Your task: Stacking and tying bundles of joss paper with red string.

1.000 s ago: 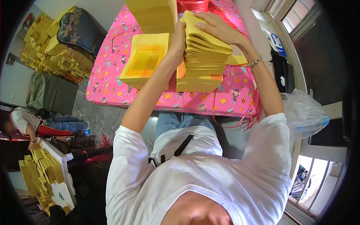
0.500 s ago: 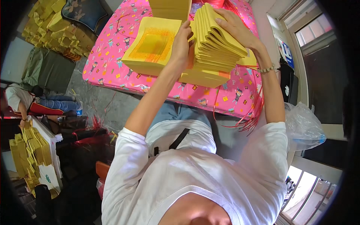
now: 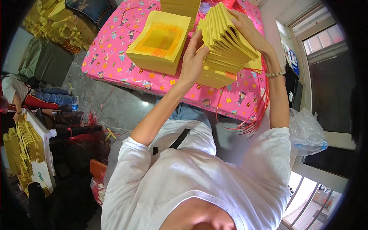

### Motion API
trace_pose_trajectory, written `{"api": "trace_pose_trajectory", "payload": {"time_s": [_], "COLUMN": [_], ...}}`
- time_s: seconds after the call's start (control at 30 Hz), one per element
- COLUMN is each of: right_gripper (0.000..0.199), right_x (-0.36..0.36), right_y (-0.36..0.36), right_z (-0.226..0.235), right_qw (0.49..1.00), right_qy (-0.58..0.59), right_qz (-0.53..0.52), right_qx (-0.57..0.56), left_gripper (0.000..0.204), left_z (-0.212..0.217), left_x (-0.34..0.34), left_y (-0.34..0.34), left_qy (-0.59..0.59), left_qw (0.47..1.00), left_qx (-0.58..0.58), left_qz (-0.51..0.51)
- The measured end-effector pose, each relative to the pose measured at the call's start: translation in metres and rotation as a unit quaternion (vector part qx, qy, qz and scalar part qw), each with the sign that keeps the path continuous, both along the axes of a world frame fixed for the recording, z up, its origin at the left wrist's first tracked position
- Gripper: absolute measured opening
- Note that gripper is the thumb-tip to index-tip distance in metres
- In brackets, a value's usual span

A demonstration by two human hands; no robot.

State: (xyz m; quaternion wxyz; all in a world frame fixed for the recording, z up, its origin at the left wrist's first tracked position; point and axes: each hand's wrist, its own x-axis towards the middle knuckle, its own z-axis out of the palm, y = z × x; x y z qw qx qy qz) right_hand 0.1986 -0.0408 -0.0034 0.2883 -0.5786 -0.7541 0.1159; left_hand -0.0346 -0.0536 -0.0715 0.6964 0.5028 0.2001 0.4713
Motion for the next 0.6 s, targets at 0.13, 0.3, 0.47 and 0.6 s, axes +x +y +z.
{"api": "trace_pose_trajectory", "payload": {"time_s": [0.13, 0.3, 0.47, 0.6], "right_gripper": [0.062, 0.061, 0.062, 0.062], "right_x": [-0.003, -0.009, -0.004, -0.005], "right_y": [-0.002, -0.005, -0.003, -0.004], "right_z": [0.0, 0.005, 0.002, 0.004], "right_qw": [1.0, 1.0, 1.0, 1.0], "right_qy": [0.016, -0.007, -0.001, -0.011], "right_qz": [-0.006, -0.016, -0.013, -0.022], "right_qx": [-0.001, 0.006, 0.009, -0.009], "left_gripper": [0.059, 0.06, 0.061, 0.059], "left_z": [-0.012, -0.025, -0.022, -0.012], "left_x": [0.001, 0.006, 0.006, 0.004], "left_y": [0.0, -0.001, -0.002, 0.0], "left_qy": [0.002, -0.013, -0.008, 0.003], "left_qw": [1.0, 0.997, 0.998, 1.0], "left_qx": [0.022, 0.072, 0.062, 0.028], "left_qz": [0.009, 0.011, 0.008, 0.0]}}
